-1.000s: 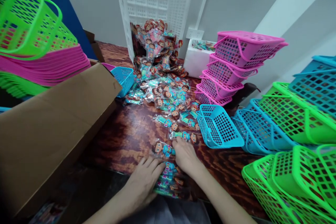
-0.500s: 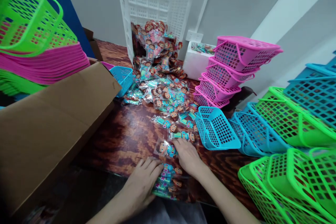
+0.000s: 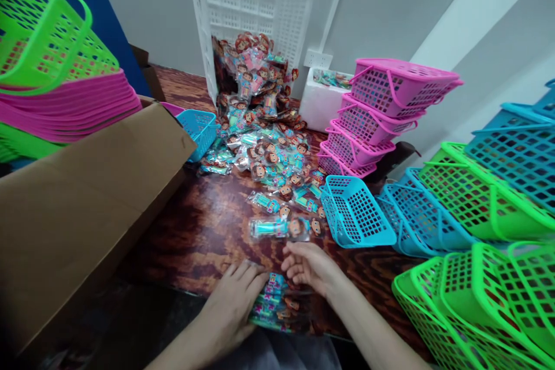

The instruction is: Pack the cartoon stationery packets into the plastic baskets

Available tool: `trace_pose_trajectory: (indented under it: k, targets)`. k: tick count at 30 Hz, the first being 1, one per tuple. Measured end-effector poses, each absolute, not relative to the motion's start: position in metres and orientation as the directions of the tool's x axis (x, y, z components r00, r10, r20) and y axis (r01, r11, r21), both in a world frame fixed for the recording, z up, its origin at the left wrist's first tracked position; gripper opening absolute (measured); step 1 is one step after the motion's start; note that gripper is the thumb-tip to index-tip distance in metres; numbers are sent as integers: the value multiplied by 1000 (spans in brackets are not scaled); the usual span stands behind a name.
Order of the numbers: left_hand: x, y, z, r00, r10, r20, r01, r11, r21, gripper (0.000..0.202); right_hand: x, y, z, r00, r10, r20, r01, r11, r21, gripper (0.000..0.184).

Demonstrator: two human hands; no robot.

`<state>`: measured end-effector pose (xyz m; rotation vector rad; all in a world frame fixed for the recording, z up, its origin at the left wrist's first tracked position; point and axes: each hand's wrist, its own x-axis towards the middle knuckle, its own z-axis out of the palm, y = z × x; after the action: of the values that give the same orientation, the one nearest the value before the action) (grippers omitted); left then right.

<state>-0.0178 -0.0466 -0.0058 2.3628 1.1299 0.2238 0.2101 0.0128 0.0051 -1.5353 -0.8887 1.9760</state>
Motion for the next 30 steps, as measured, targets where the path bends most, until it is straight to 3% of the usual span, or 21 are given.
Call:
trace_pose_trajectory:
  k: [2,4,6,9,12,19,26,30]
  targets:
    - [-17,-47,-5,634,770,-72,686,-517,512,55,206,13,11,-251,773,-583,207,-545,-812,35]
    - [-17,-47,-4,630,773,-77,692,-513,508,55,198,24,19,-197,915,-353,478,-224,-849,21]
    - [-16,-47,-3,625,776,-87,699,-506,506,57,186,43,25,-230,965,-125,741,90,-665,9]
    - [-16,-48,-4,619,779,-99,701,-492,516,57,165,66,26,-330,933,-147,921,283,-269,25]
    - [-16,-49,-6,613,785,-90,695,-481,535,58,148,76,20,-323,919,-225,944,295,-147,34]
    - [-16,-47,-1,608,779,-154,710,-447,544,62,140,108,16,-328,904,-274,942,290,-172,14]
    - [-13,-43,-4,601,773,-201,742,-447,500,70,115,142,5,-117,975,-190,986,91,-139,48]
    - [-12,-44,-7,592,785,-184,748,-450,488,69,113,142,4,-114,964,-240,983,75,-166,31]
